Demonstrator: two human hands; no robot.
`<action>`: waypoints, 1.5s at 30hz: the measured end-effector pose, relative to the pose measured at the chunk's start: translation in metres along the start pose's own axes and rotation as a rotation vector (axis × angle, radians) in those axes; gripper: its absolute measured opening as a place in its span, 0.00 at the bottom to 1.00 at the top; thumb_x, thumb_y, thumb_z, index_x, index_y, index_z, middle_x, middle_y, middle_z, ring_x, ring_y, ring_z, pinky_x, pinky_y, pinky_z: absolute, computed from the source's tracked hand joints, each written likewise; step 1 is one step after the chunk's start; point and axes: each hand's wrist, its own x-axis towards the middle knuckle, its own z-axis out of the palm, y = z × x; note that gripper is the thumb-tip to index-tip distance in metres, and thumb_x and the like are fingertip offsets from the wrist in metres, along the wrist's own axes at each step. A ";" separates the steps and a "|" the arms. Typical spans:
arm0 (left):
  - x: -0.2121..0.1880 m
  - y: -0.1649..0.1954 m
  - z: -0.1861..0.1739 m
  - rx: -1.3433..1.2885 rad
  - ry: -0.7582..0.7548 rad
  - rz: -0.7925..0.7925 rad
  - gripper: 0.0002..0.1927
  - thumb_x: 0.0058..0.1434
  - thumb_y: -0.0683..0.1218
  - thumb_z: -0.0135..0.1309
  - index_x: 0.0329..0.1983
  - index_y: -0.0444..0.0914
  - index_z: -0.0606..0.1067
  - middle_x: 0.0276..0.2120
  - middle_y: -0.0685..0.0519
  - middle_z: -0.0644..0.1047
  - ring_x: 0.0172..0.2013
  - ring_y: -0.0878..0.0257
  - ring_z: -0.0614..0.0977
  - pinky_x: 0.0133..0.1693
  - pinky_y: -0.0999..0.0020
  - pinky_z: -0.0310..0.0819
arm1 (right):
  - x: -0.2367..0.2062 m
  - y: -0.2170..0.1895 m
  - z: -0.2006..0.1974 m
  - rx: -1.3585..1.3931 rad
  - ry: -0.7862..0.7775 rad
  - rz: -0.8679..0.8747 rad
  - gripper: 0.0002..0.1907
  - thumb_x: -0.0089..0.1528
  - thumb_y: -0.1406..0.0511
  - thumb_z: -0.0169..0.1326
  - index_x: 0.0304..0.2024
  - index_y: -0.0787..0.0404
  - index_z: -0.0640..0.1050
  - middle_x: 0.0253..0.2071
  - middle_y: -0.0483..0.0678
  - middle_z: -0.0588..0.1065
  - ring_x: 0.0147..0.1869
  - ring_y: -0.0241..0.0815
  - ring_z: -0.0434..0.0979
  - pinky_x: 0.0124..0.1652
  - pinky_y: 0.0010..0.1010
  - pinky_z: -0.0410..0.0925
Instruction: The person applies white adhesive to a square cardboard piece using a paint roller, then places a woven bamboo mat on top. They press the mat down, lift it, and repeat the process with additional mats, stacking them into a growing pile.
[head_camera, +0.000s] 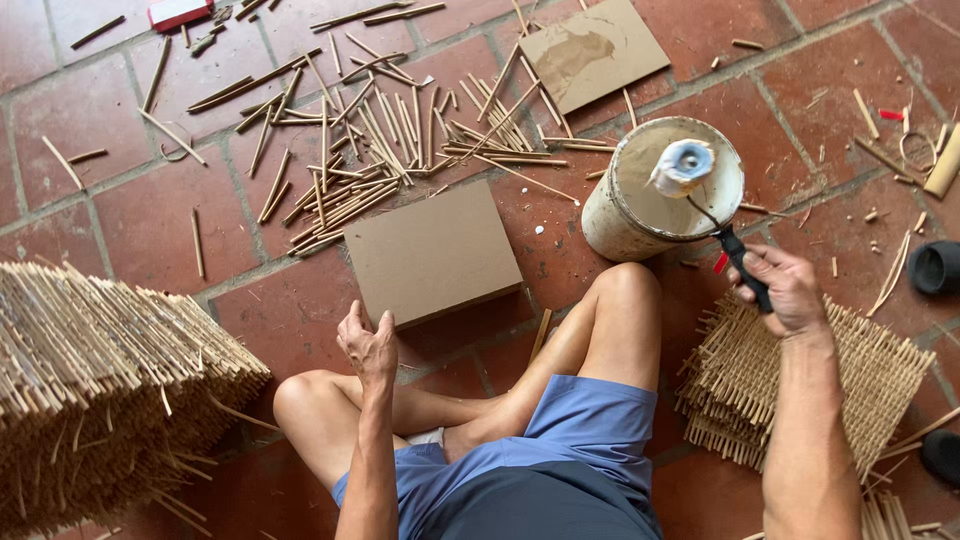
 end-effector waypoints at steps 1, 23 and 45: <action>0.000 -0.004 0.002 -0.097 0.007 -0.058 0.29 0.56 0.42 0.64 0.59 0.26 0.73 0.53 0.33 0.75 0.52 0.42 0.75 0.52 0.52 0.70 | 0.001 0.008 -0.001 0.102 -0.012 0.022 0.16 0.69 0.65 0.55 0.53 0.73 0.76 0.36 0.53 0.76 0.31 0.35 0.72 0.29 0.21 0.66; 0.006 -0.054 0.034 -0.963 0.044 -0.292 0.16 0.65 0.39 0.57 0.55 0.30 0.79 0.47 0.48 0.83 0.47 0.64 0.83 0.52 0.71 0.77 | 0.030 -0.048 0.175 -0.061 -0.472 -0.184 0.21 0.69 0.59 0.62 0.54 0.72 0.78 0.32 0.49 0.76 0.27 0.33 0.68 0.30 0.24 0.62; -0.001 -0.081 0.039 -0.978 -0.031 -0.364 0.16 0.65 0.39 0.59 0.56 0.31 0.79 0.51 0.49 0.82 0.48 0.67 0.81 0.54 0.73 0.75 | 0.114 0.020 0.383 -1.655 -0.779 -1.103 0.19 0.66 0.55 0.59 0.56 0.54 0.77 0.37 0.46 0.77 0.35 0.48 0.79 0.30 0.38 0.70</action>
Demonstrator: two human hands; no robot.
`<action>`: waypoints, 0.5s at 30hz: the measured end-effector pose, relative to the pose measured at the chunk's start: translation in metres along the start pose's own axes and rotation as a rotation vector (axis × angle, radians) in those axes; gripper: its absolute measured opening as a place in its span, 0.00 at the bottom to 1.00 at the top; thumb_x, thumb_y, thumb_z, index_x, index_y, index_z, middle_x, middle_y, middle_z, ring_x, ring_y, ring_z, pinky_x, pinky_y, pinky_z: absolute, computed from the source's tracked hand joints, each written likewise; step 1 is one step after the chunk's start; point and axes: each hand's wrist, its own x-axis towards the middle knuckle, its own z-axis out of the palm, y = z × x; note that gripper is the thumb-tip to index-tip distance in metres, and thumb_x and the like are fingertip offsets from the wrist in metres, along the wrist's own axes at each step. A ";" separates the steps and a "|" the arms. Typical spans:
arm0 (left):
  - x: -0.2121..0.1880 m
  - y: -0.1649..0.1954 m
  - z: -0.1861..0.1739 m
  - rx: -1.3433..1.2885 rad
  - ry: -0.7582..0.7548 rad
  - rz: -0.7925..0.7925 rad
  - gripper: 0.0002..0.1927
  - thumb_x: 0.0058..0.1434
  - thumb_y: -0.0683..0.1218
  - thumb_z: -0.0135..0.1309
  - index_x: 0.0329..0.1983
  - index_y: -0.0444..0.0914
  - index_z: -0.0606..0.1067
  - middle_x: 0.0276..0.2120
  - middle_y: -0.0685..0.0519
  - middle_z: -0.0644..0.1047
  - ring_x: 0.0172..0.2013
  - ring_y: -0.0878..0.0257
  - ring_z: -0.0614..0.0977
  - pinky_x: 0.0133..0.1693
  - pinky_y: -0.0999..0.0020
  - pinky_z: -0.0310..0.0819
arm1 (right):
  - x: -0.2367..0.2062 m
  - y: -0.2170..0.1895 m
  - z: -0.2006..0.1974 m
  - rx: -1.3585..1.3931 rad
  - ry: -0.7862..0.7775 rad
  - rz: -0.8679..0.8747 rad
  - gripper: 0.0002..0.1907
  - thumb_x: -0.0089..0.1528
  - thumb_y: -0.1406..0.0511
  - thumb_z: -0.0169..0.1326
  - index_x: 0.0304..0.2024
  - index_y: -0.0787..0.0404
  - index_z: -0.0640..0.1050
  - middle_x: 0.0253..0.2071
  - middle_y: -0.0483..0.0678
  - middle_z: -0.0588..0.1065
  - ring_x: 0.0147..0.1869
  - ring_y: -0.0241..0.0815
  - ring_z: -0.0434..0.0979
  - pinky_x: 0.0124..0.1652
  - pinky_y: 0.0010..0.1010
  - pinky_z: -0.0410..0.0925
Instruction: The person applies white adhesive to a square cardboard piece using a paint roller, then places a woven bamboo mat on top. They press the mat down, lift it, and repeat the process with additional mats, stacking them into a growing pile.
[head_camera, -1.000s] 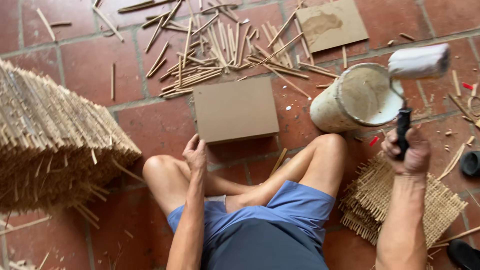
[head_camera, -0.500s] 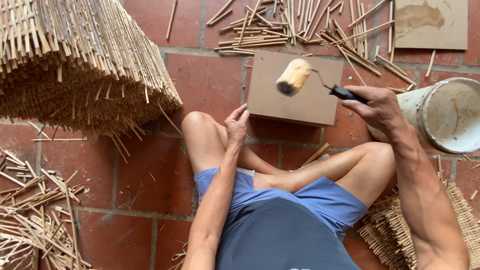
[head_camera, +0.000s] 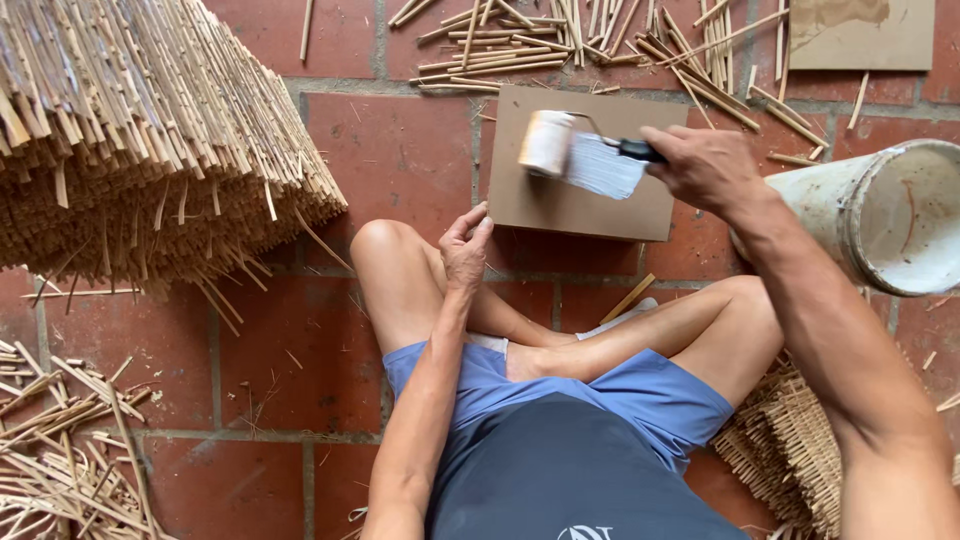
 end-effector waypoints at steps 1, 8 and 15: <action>0.000 0.000 0.000 -0.012 -0.003 0.018 0.16 0.65 0.39 0.59 0.56 0.31 0.79 0.51 0.48 0.82 0.50 0.66 0.81 0.55 0.72 0.74 | 0.014 0.000 0.002 -0.011 -0.010 -0.013 0.18 0.66 0.55 0.58 0.56 0.53 0.77 0.37 0.45 0.77 0.35 0.47 0.79 0.30 0.38 0.71; 0.002 -0.002 0.001 -0.051 -0.002 0.026 0.15 0.65 0.40 0.59 0.55 0.31 0.79 0.54 0.46 0.81 0.54 0.63 0.81 0.60 0.70 0.72 | -0.019 0.076 -0.045 -0.178 -0.323 0.144 0.22 0.65 0.54 0.56 0.63 0.34 0.76 0.38 0.44 0.77 0.36 0.47 0.80 0.32 0.39 0.72; 0.000 0.005 -0.001 -0.009 -0.015 0.004 0.16 0.64 0.40 0.59 0.54 0.32 0.79 0.53 0.47 0.82 0.53 0.63 0.81 0.58 0.70 0.72 | -0.016 0.074 -0.051 -0.272 -0.292 0.162 0.20 0.69 0.51 0.53 0.64 0.32 0.77 0.32 0.42 0.75 0.31 0.40 0.77 0.28 0.33 0.70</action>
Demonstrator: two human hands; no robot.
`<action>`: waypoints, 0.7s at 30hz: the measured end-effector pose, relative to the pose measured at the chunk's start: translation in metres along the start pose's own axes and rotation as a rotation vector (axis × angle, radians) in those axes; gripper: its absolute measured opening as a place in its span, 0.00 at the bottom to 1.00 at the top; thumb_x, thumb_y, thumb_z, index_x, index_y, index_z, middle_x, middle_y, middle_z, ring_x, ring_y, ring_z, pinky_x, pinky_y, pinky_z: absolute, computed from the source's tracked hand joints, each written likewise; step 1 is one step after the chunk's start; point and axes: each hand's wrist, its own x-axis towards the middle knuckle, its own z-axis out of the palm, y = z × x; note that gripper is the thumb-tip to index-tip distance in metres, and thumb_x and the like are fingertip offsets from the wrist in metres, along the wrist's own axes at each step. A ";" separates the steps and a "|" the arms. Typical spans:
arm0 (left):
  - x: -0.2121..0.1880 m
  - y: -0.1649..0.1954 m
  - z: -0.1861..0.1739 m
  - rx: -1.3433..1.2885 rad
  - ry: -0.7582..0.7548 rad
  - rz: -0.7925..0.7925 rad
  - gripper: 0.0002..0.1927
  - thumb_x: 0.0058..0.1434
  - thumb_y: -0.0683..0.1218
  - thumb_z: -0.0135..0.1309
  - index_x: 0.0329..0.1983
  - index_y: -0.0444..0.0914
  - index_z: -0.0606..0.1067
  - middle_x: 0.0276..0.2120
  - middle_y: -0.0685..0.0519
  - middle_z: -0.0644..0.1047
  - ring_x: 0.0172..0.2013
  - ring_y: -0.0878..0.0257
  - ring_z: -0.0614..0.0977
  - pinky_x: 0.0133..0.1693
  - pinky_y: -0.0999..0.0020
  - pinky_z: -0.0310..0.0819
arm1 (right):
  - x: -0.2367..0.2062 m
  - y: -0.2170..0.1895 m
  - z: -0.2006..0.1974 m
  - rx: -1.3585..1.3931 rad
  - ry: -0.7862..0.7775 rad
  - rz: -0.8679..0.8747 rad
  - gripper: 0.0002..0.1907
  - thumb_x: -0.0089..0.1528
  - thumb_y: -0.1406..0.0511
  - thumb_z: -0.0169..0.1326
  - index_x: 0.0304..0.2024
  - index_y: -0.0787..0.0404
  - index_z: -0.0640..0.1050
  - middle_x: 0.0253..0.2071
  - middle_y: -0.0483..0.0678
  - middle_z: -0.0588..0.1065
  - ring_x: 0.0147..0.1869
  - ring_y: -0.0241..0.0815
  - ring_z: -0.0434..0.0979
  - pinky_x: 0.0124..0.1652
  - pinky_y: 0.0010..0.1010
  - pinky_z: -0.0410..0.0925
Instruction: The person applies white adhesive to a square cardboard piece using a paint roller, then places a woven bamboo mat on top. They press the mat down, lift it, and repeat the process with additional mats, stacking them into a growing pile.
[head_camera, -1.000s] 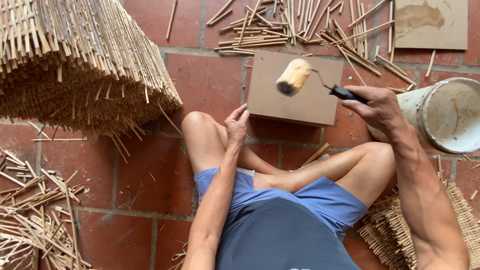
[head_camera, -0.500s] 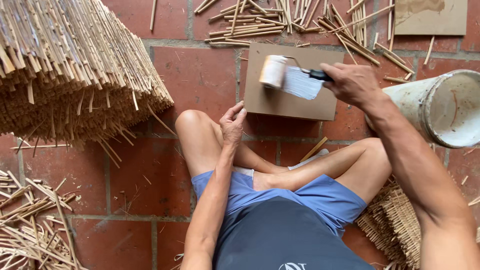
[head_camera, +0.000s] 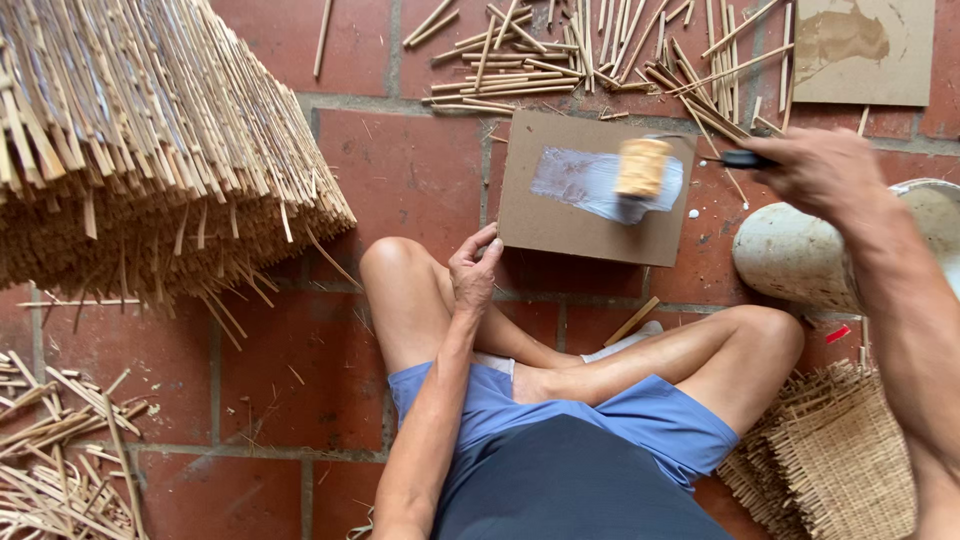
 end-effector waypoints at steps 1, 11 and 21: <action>0.000 0.002 0.000 0.015 0.001 0.000 0.16 0.64 0.40 0.59 0.54 0.32 0.80 0.53 0.47 0.82 0.53 0.63 0.81 0.58 0.70 0.72 | 0.022 -0.016 -0.007 0.030 0.037 -0.039 0.16 0.71 0.52 0.53 0.62 0.33 0.77 0.31 0.41 0.75 0.31 0.38 0.75 0.28 0.32 0.69; 0.001 0.005 0.003 0.000 0.019 -0.009 0.16 0.63 0.40 0.59 0.54 0.32 0.80 0.53 0.47 0.82 0.53 0.63 0.81 0.58 0.69 0.72 | 0.102 -0.042 -0.056 0.140 -0.007 -0.089 0.21 0.66 0.57 0.57 0.62 0.30 0.79 0.32 0.44 0.79 0.31 0.41 0.77 0.29 0.33 0.70; 0.001 -0.003 -0.001 -0.005 0.000 -0.001 0.16 0.63 0.40 0.60 0.54 0.32 0.80 0.53 0.47 0.82 0.53 0.63 0.81 0.59 0.69 0.72 | 0.049 -0.010 -0.042 0.082 -0.019 0.049 0.15 0.69 0.49 0.55 0.57 0.33 0.81 0.38 0.41 0.82 0.34 0.42 0.79 0.33 0.34 0.72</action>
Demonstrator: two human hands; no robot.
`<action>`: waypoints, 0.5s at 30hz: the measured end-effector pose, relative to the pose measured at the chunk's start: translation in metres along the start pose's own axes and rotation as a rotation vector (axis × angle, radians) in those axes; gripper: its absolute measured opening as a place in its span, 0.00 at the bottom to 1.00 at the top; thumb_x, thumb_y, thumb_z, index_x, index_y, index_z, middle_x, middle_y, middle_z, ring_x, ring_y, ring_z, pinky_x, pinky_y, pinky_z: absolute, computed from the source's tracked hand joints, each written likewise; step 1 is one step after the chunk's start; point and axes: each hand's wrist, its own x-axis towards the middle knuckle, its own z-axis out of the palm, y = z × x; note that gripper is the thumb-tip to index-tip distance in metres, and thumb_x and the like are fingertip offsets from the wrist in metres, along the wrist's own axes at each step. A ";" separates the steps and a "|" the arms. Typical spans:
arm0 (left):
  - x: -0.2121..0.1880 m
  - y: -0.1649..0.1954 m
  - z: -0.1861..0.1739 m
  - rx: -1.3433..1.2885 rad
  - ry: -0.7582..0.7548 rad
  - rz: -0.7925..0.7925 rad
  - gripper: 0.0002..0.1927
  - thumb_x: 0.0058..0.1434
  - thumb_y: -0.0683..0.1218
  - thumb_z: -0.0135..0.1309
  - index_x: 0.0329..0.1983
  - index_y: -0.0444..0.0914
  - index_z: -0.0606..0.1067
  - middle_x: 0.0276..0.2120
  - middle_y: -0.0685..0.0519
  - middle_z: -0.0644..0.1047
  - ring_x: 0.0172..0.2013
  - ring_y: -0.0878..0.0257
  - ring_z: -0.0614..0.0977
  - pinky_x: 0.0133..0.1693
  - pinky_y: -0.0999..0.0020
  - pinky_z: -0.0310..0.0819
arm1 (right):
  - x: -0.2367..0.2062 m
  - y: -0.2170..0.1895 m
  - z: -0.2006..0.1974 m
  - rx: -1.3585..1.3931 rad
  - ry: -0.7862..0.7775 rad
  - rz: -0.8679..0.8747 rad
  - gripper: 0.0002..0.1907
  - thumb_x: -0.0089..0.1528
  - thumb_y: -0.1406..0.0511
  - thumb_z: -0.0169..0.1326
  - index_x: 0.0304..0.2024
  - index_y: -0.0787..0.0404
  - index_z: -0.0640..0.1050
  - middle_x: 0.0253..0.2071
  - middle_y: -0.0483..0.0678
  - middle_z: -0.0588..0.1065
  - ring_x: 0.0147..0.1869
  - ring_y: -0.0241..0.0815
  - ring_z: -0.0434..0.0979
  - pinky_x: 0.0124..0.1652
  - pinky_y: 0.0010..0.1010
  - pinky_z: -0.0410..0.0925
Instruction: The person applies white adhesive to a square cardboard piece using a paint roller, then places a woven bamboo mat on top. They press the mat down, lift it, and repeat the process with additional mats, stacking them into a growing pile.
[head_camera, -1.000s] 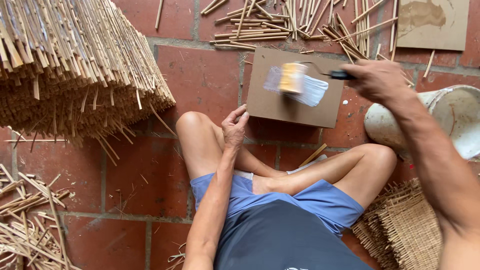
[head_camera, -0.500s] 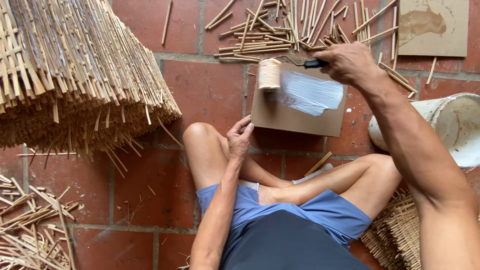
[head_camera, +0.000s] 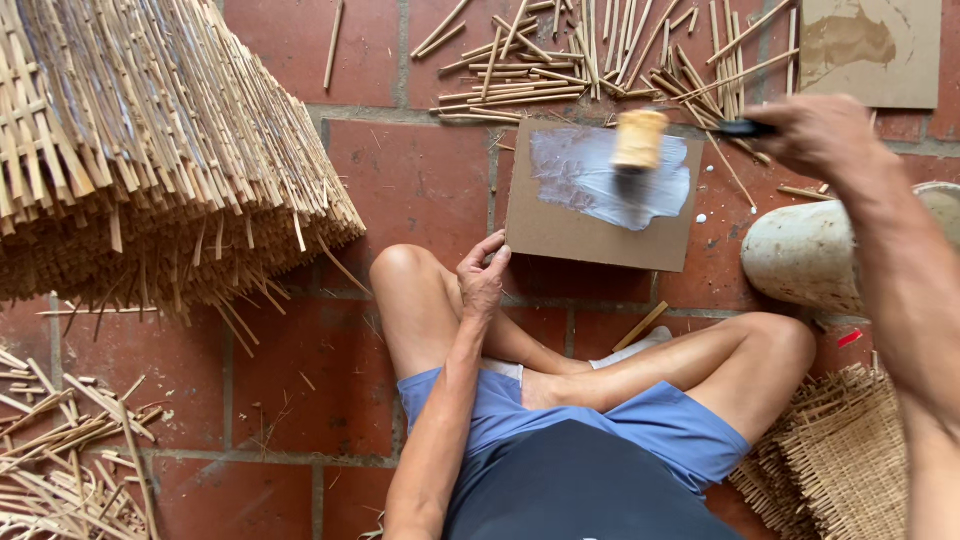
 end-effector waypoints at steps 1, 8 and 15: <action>0.000 0.001 0.000 0.009 0.002 0.003 0.16 0.63 0.40 0.60 0.54 0.31 0.80 0.53 0.47 0.82 0.53 0.63 0.81 0.59 0.69 0.72 | 0.015 -0.018 -0.004 0.043 -0.011 -0.021 0.14 0.70 0.53 0.55 0.58 0.34 0.81 0.36 0.41 0.81 0.33 0.41 0.79 0.32 0.34 0.72; 0.001 0.005 0.001 -0.023 0.014 -0.026 0.15 0.63 0.40 0.60 0.54 0.32 0.80 0.52 0.48 0.82 0.52 0.64 0.81 0.58 0.70 0.73 | 0.057 -0.096 -0.024 0.155 -0.031 -0.138 0.16 0.66 0.58 0.56 0.57 0.37 0.79 0.30 0.46 0.77 0.33 0.45 0.78 0.31 0.38 0.71; -0.002 0.010 0.004 -0.043 0.006 0.025 0.15 0.63 0.39 0.60 0.53 0.31 0.80 0.53 0.47 0.82 0.53 0.64 0.81 0.58 0.70 0.73 | -0.084 0.015 0.036 0.121 -0.062 0.007 0.22 0.64 0.56 0.58 0.62 0.36 0.79 0.39 0.46 0.80 0.39 0.48 0.80 0.38 0.40 0.72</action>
